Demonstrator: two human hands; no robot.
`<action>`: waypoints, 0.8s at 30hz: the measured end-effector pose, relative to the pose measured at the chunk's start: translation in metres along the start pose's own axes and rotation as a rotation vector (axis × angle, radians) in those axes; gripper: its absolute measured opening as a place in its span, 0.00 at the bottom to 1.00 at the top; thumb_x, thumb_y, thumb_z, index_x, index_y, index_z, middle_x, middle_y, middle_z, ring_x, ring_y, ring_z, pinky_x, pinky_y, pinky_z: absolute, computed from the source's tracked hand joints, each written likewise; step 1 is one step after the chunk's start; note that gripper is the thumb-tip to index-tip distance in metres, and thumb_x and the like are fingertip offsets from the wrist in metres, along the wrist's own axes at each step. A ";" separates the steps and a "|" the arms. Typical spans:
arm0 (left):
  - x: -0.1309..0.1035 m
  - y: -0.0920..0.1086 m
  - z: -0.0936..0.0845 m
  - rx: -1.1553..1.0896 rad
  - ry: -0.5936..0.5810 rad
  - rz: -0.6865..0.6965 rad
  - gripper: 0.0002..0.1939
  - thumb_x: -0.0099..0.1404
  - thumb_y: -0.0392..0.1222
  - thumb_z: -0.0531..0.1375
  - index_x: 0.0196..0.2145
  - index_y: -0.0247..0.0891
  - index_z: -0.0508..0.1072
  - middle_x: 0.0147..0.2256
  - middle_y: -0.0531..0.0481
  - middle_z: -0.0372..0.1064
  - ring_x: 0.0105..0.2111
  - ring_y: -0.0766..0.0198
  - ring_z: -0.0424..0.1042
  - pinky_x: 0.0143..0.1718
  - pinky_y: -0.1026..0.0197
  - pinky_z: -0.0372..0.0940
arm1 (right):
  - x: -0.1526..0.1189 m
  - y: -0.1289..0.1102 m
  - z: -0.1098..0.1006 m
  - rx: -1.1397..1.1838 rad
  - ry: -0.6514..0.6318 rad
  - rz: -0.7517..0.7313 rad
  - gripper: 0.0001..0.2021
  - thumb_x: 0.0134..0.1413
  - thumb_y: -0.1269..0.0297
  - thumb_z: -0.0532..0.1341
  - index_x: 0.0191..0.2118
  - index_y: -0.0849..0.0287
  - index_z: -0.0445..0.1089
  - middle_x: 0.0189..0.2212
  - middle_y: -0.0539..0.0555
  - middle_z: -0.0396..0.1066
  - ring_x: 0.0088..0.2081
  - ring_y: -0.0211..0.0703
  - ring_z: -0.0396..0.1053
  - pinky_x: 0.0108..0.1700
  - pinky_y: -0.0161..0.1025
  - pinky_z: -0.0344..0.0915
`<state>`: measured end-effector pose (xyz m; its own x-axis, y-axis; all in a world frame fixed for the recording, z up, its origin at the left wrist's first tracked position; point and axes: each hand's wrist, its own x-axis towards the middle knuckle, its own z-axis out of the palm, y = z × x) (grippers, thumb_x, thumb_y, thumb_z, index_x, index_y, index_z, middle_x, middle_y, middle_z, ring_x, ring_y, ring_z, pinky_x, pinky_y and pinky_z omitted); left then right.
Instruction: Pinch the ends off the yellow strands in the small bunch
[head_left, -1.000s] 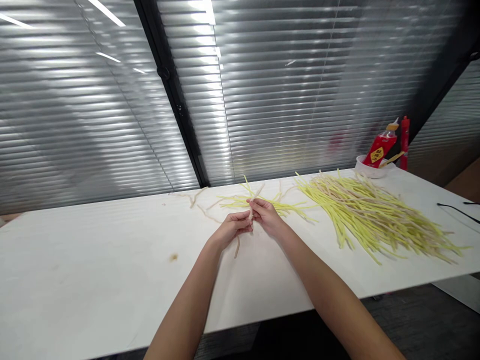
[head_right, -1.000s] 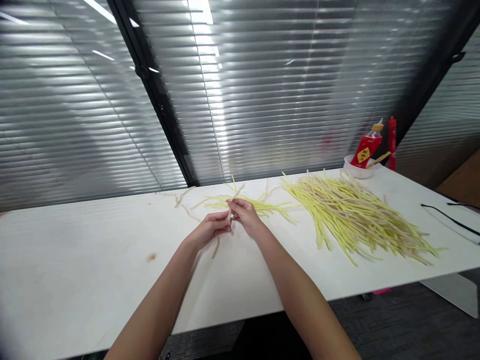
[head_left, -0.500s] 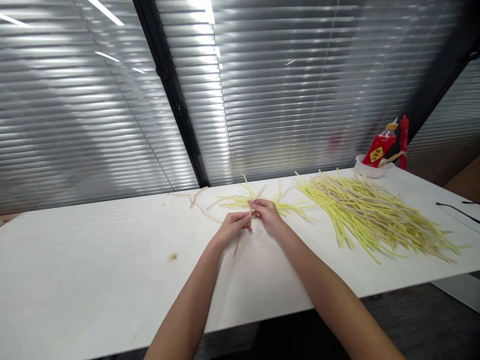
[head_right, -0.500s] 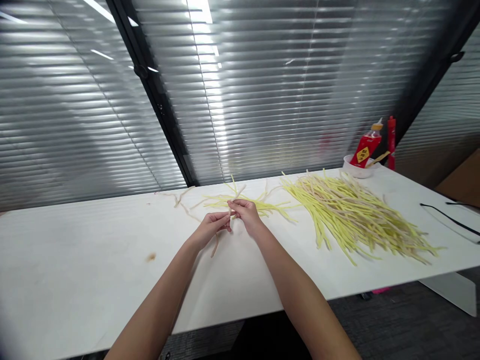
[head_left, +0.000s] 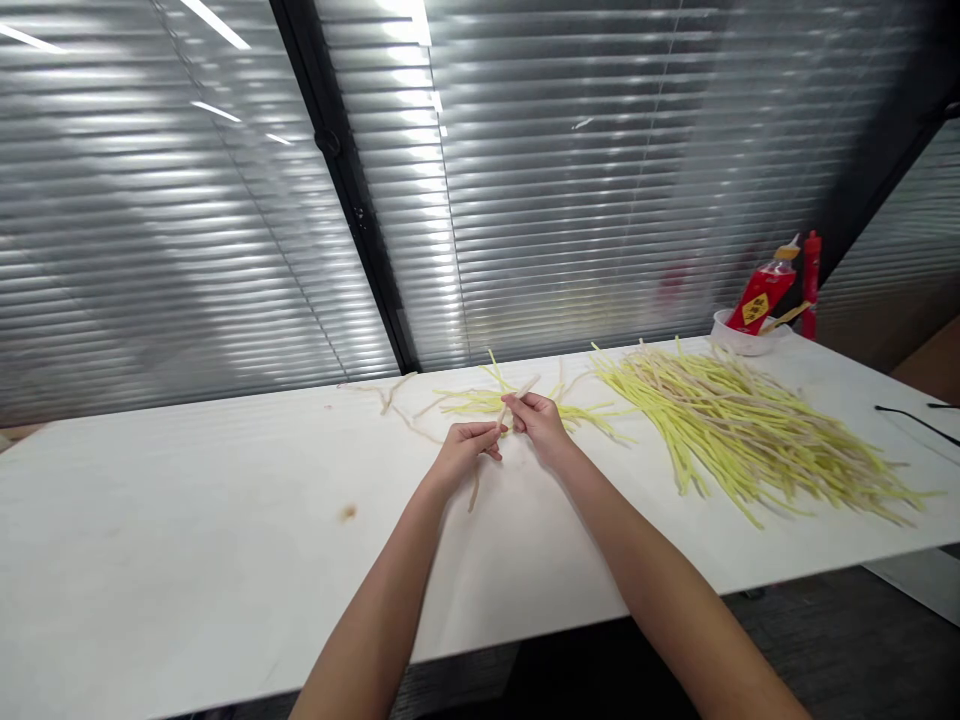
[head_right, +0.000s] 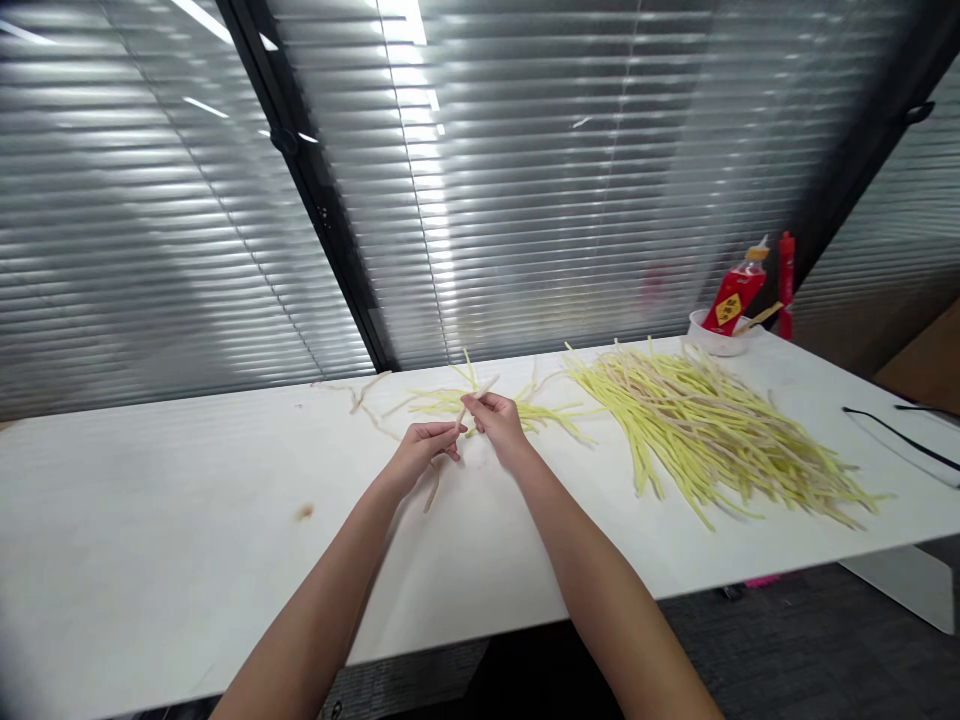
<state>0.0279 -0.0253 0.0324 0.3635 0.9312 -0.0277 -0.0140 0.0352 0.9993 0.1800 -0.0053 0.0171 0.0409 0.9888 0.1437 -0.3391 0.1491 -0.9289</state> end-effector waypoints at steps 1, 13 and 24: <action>0.000 0.001 0.000 -0.009 -0.004 -0.005 0.14 0.52 0.47 0.65 0.31 0.32 0.78 0.20 0.51 0.67 0.23 0.65 0.68 0.32 0.60 0.62 | 0.000 -0.001 0.000 -0.002 0.003 -0.005 0.17 0.40 0.50 0.67 0.20 0.58 0.66 0.12 0.43 0.53 0.17 0.31 0.49 0.23 0.34 0.48; -0.002 0.004 0.000 -0.021 -0.030 -0.027 0.14 0.53 0.45 0.64 0.34 0.32 0.78 0.19 0.54 0.64 0.21 0.67 0.67 0.32 0.60 0.61 | 0.000 -0.006 -0.001 0.038 0.044 -0.032 0.14 0.41 0.52 0.67 0.26 0.59 0.72 0.19 0.46 0.61 0.19 0.30 0.54 0.24 0.34 0.52; -0.003 0.006 0.001 -0.012 -0.038 -0.028 0.15 0.52 0.45 0.64 0.35 0.31 0.78 0.19 0.53 0.64 0.21 0.66 0.66 0.32 0.60 0.60 | 0.002 -0.007 -0.003 0.059 0.089 -0.033 0.15 0.42 0.51 0.66 0.30 0.58 0.75 0.21 0.47 0.62 0.18 0.30 0.55 0.23 0.34 0.52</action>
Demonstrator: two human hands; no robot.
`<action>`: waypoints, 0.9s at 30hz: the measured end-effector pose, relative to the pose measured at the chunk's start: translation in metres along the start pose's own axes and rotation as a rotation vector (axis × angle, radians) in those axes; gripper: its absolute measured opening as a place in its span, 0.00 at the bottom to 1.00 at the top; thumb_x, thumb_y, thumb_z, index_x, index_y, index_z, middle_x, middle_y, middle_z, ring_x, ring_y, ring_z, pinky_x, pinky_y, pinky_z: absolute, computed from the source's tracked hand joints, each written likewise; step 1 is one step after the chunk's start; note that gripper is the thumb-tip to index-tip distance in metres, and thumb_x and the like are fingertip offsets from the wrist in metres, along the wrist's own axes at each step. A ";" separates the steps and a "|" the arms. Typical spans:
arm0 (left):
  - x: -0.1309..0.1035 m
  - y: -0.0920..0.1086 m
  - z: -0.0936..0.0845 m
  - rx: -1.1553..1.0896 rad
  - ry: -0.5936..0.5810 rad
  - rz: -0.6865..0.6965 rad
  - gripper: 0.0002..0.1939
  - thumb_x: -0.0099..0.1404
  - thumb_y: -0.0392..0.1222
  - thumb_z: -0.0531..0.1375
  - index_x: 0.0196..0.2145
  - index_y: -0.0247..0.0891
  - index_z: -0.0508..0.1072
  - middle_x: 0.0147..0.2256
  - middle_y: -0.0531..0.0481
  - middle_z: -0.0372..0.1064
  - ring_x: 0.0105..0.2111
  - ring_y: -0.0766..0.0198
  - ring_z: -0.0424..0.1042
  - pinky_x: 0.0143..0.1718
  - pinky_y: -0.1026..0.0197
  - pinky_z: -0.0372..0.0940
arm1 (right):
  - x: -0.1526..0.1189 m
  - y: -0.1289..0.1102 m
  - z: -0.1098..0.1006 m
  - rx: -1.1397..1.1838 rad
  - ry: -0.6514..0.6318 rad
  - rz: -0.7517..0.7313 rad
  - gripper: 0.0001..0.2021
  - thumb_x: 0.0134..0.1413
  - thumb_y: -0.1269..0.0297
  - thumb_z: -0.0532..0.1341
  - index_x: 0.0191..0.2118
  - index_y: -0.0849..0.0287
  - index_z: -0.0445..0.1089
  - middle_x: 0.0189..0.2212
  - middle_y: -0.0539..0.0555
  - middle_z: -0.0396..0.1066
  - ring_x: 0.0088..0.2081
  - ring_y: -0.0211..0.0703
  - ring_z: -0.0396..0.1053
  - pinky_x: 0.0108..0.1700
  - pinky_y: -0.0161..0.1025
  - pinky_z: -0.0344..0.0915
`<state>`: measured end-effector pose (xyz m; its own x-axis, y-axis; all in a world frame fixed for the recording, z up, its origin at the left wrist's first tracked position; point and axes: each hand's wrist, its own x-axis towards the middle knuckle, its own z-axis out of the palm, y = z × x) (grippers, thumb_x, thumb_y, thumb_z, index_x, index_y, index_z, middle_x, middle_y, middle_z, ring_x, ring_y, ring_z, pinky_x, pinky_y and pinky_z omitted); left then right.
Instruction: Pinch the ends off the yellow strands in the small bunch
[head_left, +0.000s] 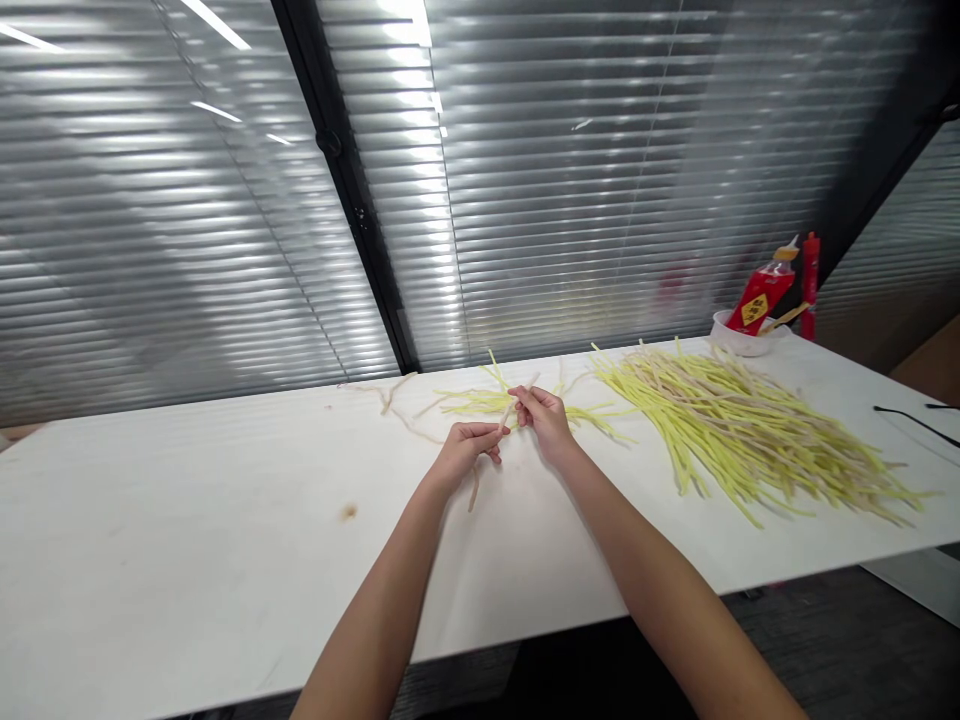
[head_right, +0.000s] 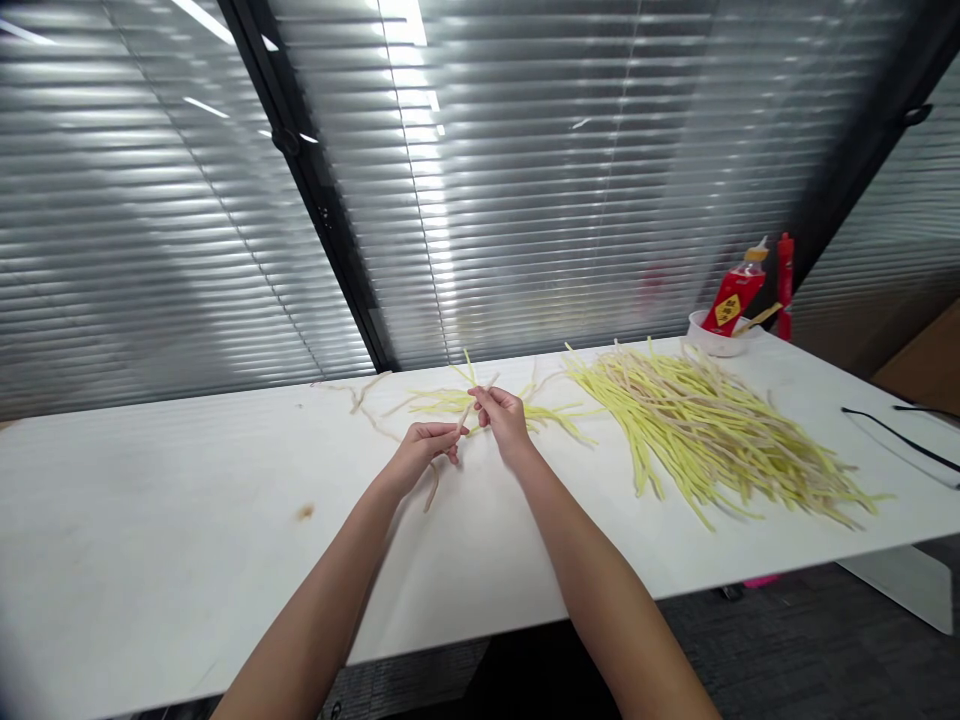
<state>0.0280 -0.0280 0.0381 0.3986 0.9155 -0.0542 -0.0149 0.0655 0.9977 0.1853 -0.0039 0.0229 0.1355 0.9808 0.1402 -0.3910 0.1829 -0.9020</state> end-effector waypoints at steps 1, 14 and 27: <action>0.000 0.000 0.000 0.007 0.002 0.003 0.14 0.53 0.44 0.64 0.35 0.31 0.78 0.19 0.53 0.64 0.21 0.66 0.66 0.32 0.60 0.60 | 0.000 0.000 0.000 0.003 0.006 -0.003 0.15 0.42 0.51 0.66 0.31 0.58 0.75 0.21 0.46 0.62 0.18 0.29 0.55 0.22 0.33 0.52; 0.000 -0.002 0.000 0.015 -0.019 -0.017 0.13 0.53 0.42 0.63 0.35 0.31 0.78 0.19 0.53 0.65 0.20 0.67 0.66 0.32 0.60 0.61 | 0.001 -0.002 -0.001 0.073 0.065 0.022 0.16 0.40 0.51 0.67 0.28 0.60 0.74 0.18 0.45 0.60 0.17 0.29 0.54 0.21 0.33 0.52; 0.001 -0.006 -0.003 0.009 -0.088 -0.036 0.13 0.53 0.43 0.63 0.34 0.30 0.78 0.17 0.51 0.66 0.20 0.67 0.65 0.30 0.60 0.61 | 0.003 -0.002 -0.006 0.048 0.129 -0.074 0.15 0.41 0.52 0.67 0.27 0.60 0.74 0.16 0.44 0.58 0.17 0.29 0.52 0.22 0.33 0.52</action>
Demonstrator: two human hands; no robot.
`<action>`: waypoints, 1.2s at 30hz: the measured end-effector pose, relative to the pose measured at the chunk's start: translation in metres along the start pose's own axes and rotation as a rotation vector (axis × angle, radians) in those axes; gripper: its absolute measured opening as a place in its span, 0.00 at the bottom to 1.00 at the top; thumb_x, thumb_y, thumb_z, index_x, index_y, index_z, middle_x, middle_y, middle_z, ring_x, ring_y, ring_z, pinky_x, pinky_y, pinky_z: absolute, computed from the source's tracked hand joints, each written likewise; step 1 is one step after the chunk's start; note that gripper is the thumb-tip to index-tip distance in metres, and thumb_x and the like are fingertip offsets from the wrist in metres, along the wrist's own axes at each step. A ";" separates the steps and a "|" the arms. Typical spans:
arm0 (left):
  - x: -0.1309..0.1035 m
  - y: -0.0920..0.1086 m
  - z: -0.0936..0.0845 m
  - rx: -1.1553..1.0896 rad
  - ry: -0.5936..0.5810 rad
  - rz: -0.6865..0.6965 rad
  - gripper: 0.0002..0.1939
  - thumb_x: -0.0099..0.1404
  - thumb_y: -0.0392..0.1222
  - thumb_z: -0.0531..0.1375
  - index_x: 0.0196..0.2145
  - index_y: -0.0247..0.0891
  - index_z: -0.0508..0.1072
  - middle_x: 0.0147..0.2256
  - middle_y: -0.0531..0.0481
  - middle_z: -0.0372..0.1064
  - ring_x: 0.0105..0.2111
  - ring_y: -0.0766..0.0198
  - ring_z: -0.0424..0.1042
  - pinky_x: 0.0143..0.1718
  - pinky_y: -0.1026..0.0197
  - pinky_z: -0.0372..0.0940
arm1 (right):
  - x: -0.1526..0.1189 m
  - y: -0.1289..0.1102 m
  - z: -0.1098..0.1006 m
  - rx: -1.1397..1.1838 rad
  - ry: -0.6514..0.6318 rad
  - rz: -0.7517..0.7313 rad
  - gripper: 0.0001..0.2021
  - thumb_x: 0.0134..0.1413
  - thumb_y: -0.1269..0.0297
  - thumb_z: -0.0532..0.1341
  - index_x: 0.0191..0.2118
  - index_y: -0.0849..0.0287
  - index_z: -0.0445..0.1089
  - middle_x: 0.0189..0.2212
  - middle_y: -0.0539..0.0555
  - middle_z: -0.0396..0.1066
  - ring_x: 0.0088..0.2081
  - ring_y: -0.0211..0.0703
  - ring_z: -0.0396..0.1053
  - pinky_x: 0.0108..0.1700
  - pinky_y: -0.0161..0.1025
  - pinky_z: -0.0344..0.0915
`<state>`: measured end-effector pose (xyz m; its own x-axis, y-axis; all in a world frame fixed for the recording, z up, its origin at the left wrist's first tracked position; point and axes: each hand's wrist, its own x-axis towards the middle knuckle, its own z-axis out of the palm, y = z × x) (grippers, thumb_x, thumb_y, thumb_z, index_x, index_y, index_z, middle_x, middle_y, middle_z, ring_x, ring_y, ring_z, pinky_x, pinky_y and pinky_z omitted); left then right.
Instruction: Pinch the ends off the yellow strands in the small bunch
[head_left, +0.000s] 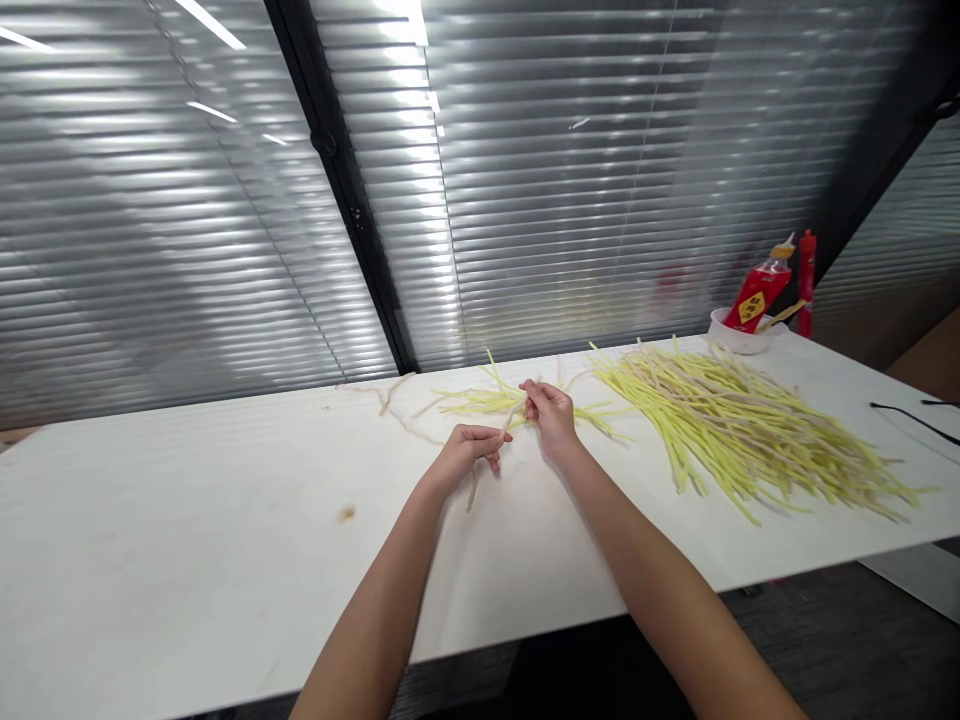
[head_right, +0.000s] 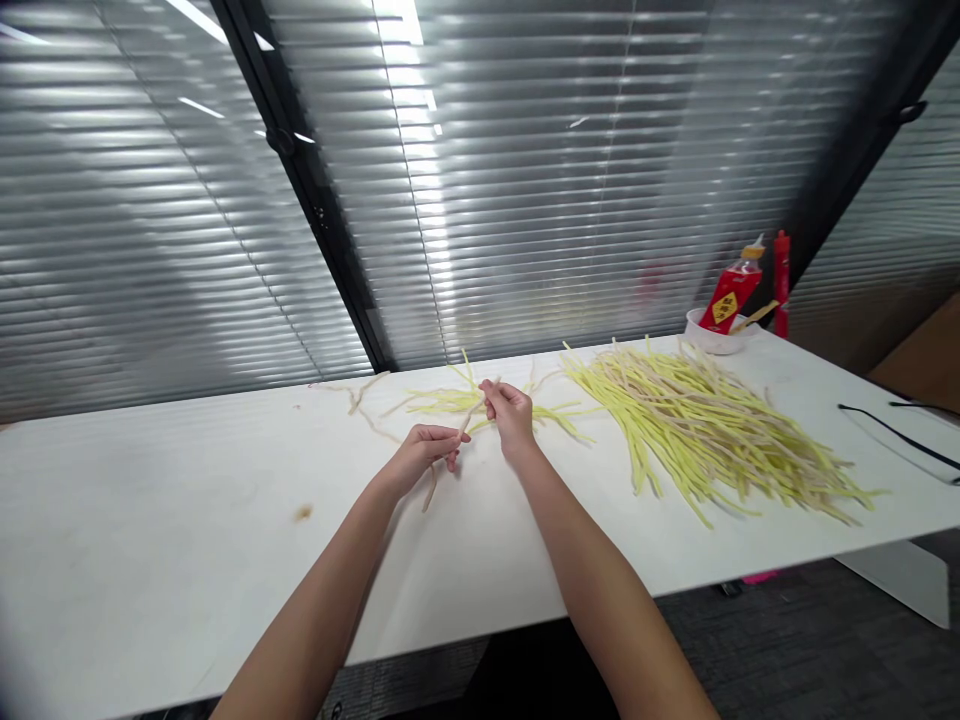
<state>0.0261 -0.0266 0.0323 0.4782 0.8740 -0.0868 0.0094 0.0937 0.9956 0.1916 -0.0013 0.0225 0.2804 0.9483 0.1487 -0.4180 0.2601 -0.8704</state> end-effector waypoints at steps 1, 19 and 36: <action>0.000 0.000 0.000 0.000 -0.003 -0.005 0.13 0.53 0.43 0.63 0.34 0.29 0.78 0.17 0.50 0.66 0.20 0.66 0.65 0.30 0.60 0.61 | 0.001 -0.001 -0.001 0.006 0.011 0.001 0.15 0.41 0.52 0.67 0.28 0.59 0.74 0.16 0.44 0.58 0.17 0.29 0.53 0.22 0.33 0.52; 0.002 -0.002 -0.004 -0.157 0.159 0.017 0.14 0.54 0.45 0.64 0.35 0.32 0.76 0.22 0.52 0.67 0.24 0.67 0.69 0.35 0.62 0.64 | 0.002 -0.011 -0.005 0.033 -0.015 0.121 0.12 0.35 0.57 0.69 0.27 0.58 0.71 0.23 0.46 0.68 0.18 0.29 0.59 0.21 0.31 0.56; 0.004 -0.002 -0.007 -0.276 0.334 -0.040 0.21 0.48 0.49 0.68 0.38 0.34 0.76 0.35 0.45 0.73 0.38 0.62 0.71 0.42 0.60 0.64 | -0.011 -0.004 -0.001 -0.306 -0.395 0.247 0.14 0.38 0.55 0.68 0.31 0.60 0.73 0.30 0.53 0.75 0.28 0.37 0.70 0.30 0.33 0.64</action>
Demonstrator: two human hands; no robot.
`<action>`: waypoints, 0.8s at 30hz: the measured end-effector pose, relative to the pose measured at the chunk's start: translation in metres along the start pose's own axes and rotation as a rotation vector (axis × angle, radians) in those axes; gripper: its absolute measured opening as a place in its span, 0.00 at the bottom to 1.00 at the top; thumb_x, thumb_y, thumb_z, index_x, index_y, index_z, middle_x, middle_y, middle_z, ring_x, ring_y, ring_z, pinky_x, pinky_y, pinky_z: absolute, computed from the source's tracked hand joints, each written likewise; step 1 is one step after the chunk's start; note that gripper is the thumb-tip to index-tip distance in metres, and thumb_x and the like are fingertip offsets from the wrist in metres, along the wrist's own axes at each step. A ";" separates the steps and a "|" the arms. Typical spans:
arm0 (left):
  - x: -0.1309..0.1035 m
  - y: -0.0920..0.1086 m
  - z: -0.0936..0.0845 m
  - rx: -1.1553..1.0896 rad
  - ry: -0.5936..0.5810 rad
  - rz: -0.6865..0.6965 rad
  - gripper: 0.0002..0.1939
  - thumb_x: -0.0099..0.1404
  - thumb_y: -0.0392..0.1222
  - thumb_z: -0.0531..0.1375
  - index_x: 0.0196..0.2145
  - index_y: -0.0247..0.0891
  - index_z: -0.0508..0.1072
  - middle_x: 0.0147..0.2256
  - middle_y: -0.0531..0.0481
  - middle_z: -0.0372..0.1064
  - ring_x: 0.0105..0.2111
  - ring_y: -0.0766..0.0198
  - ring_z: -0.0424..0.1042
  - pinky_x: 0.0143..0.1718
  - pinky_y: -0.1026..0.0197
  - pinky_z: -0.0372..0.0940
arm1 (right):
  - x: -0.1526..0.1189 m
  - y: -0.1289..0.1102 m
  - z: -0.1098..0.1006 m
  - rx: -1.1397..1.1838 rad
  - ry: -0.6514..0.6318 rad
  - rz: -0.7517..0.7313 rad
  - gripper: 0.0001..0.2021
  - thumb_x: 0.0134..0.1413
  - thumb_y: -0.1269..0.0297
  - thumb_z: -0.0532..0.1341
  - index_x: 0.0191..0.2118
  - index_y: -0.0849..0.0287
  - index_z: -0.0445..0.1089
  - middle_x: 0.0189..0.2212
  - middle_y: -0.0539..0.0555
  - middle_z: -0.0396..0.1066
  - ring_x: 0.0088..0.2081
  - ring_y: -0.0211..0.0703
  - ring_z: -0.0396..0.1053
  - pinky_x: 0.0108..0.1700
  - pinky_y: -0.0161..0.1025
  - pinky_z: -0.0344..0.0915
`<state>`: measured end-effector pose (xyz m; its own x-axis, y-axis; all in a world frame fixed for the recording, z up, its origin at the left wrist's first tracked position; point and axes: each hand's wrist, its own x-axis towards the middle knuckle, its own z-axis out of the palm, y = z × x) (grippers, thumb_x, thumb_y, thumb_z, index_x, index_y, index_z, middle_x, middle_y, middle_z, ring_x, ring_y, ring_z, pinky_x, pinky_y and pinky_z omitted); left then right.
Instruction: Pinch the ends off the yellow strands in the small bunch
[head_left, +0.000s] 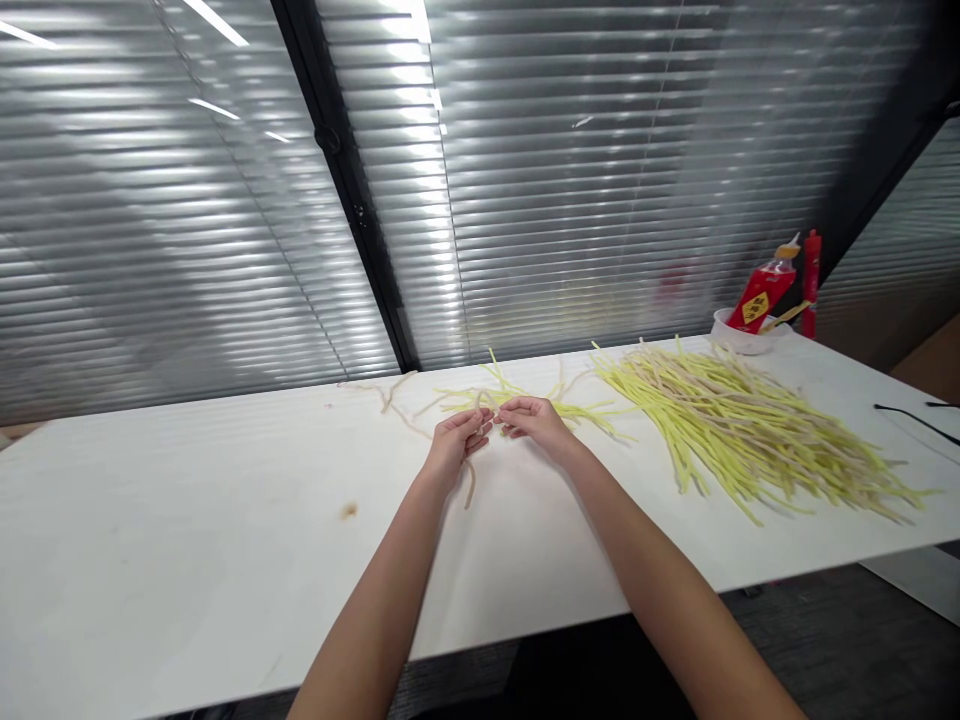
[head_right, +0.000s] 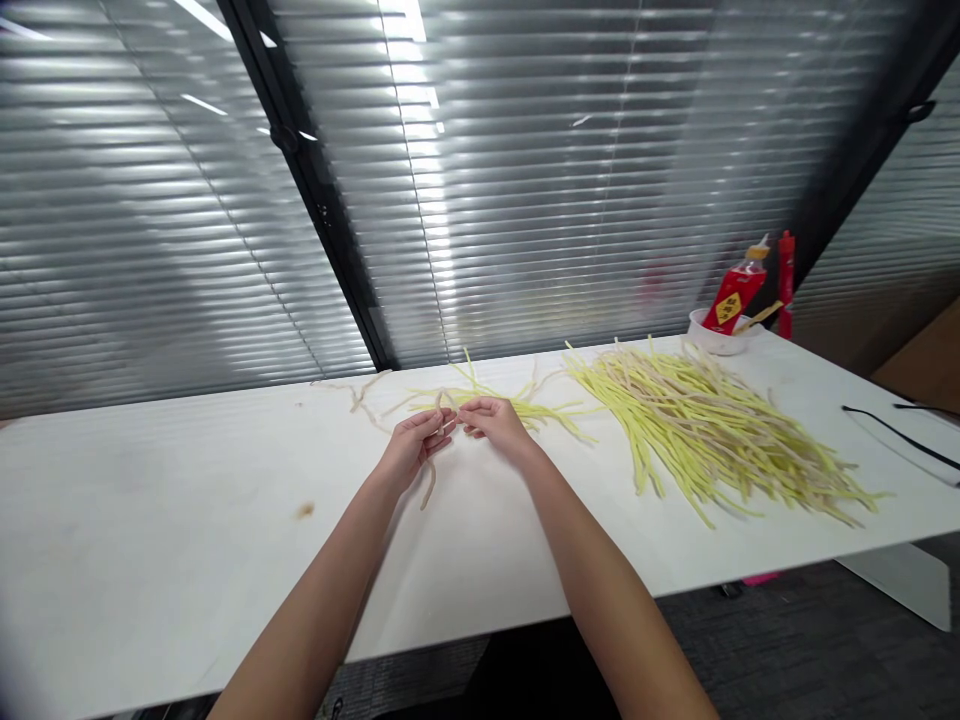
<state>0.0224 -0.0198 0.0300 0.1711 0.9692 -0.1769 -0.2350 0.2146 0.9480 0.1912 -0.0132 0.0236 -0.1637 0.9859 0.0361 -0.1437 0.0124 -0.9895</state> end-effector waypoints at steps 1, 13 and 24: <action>0.000 0.000 0.000 -0.004 -0.008 -0.004 0.21 0.48 0.49 0.68 0.38 0.34 0.76 0.33 0.46 0.73 0.35 0.64 0.71 0.42 0.60 0.64 | 0.000 0.001 0.001 -0.016 -0.003 -0.001 0.14 0.38 0.55 0.68 0.31 0.59 0.73 0.30 0.52 0.75 0.29 0.36 0.70 0.30 0.33 0.63; -0.001 -0.003 0.002 -0.040 -0.091 -0.035 0.19 0.49 0.50 0.68 0.35 0.35 0.75 0.26 0.54 0.66 0.20 0.77 0.59 0.37 0.64 0.66 | 0.005 0.015 0.010 -0.065 -0.010 -0.122 0.12 0.40 0.58 0.67 0.30 0.60 0.75 0.26 0.51 0.73 0.26 0.35 0.66 0.32 0.34 0.61; -0.001 -0.005 0.002 -0.006 -0.143 -0.033 0.22 0.51 0.51 0.66 0.40 0.35 0.75 0.27 0.51 0.68 0.24 0.73 0.65 0.38 0.62 0.66 | 0.007 0.021 0.010 -0.202 0.079 -0.207 0.10 0.40 0.58 0.66 0.29 0.58 0.74 0.24 0.49 0.71 0.23 0.36 0.63 0.28 0.34 0.58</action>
<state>0.0253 -0.0217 0.0255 0.3138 0.9344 -0.1683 -0.2328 0.2476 0.9405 0.1771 -0.0078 0.0044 -0.0740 0.9687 0.2370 0.0325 0.2399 -0.9703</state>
